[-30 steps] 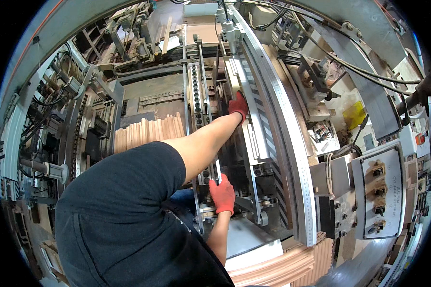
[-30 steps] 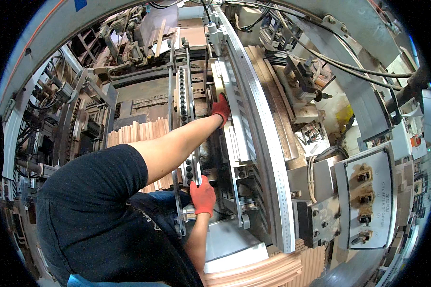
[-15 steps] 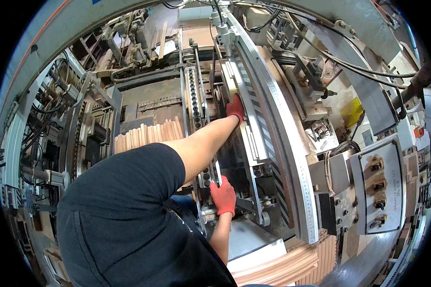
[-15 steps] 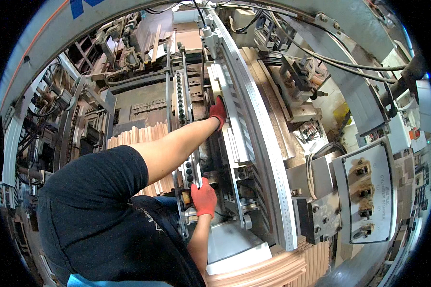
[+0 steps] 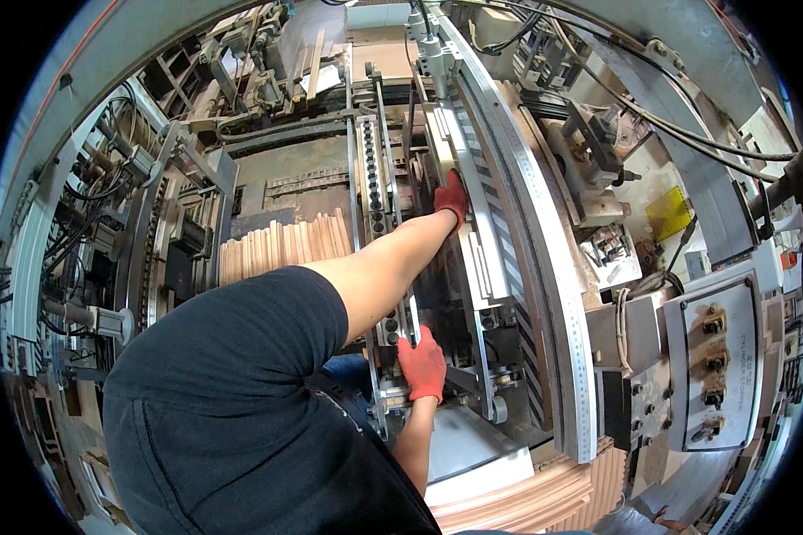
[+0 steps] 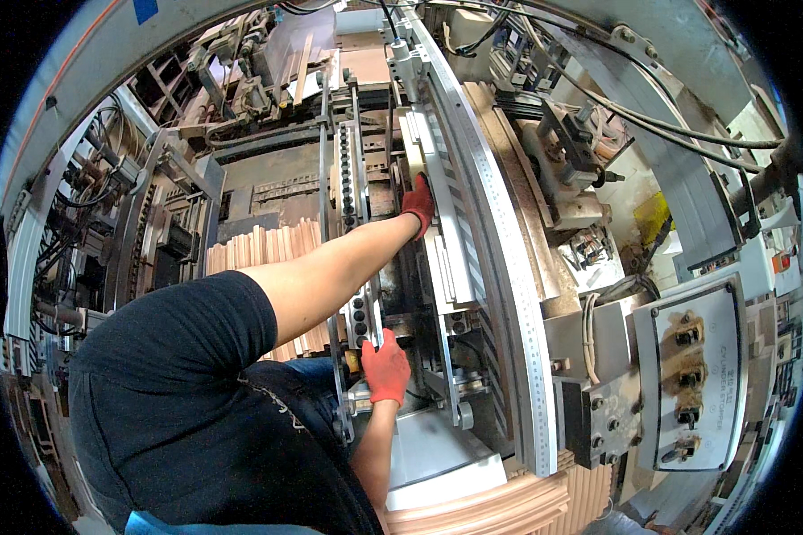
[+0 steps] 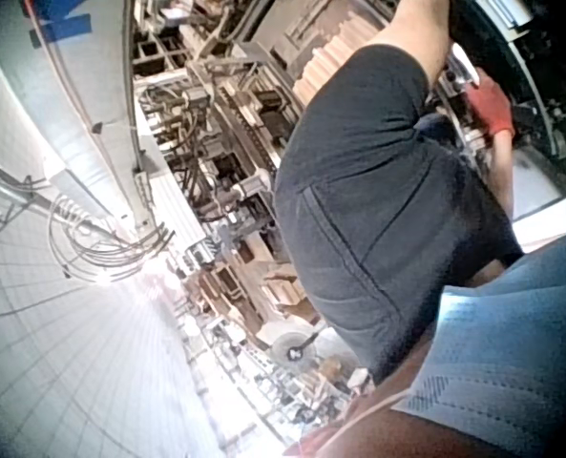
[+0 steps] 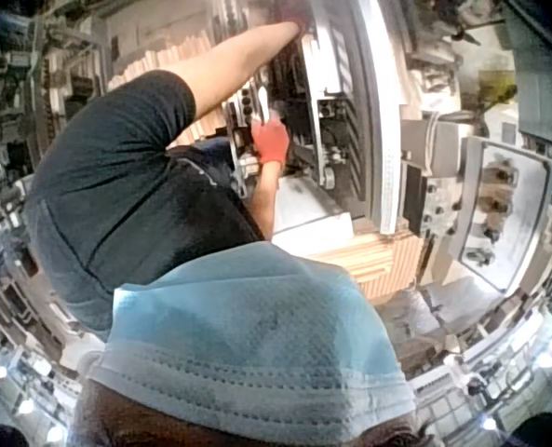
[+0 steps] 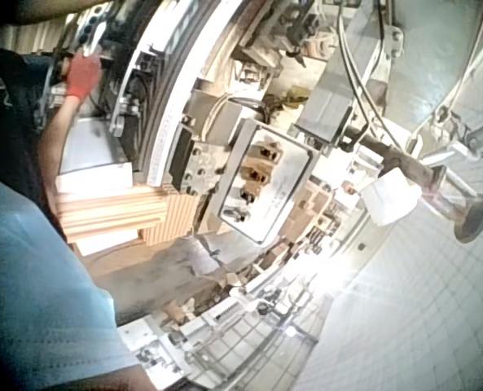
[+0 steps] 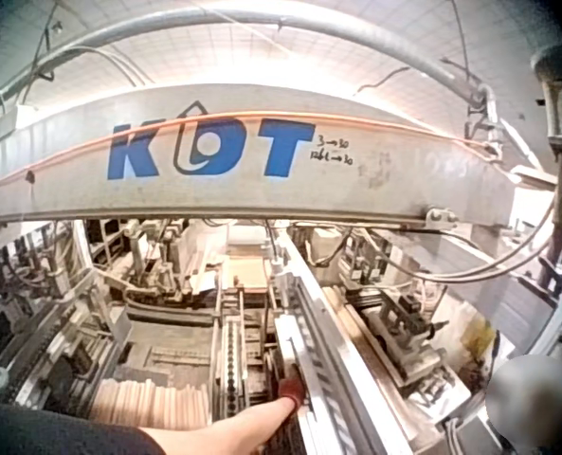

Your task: The person picks up wooden slats from a stack and feeds them individually into a woodworking machine.

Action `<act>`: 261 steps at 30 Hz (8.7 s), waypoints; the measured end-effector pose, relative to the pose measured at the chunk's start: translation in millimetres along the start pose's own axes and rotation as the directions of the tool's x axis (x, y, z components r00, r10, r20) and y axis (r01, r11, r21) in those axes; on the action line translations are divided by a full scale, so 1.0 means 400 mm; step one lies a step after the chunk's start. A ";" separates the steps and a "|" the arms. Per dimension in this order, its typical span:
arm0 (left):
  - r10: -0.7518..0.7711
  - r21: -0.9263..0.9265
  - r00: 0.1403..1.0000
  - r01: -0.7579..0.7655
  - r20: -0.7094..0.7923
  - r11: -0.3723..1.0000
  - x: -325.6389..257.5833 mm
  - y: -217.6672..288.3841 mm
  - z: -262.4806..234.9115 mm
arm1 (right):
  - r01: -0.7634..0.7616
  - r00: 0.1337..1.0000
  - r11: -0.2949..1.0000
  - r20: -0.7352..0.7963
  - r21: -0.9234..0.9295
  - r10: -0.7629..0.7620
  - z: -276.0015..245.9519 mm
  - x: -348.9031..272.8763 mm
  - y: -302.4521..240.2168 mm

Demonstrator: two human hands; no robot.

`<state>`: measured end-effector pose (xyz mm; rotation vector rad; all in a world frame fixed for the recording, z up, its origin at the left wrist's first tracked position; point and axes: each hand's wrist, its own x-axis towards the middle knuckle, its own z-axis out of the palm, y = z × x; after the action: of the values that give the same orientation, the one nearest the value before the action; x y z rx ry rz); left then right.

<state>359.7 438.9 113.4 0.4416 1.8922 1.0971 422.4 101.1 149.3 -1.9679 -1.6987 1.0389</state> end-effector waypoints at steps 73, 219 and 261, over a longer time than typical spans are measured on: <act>0.589 0.365 0.647 -0.762 0.485 0.536 -0.304 -0.196 -0.670 | 0.234 0.857 0.970 -0.485 0.064 -0.175 0.051 0.183 -0.133; 0.313 -0.039 0.950 -0.312 0.011 0.949 -0.072 -0.694 -1.306 | 0.190 0.875 0.809 -0.278 -0.556 -0.397 0.116 -0.355 0.006; -0.194 0.657 0.961 0.276 -0.197 0.701 0.020 -1.096 -1.451 | -0.032 0.969 0.977 -0.247 -0.209 -0.021 0.181 -0.333 -0.042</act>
<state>-72.8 -95.2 -124.4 0.5223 2.3529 0.2134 356.6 -36.6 152.2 -2.1293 -1.7228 0.6011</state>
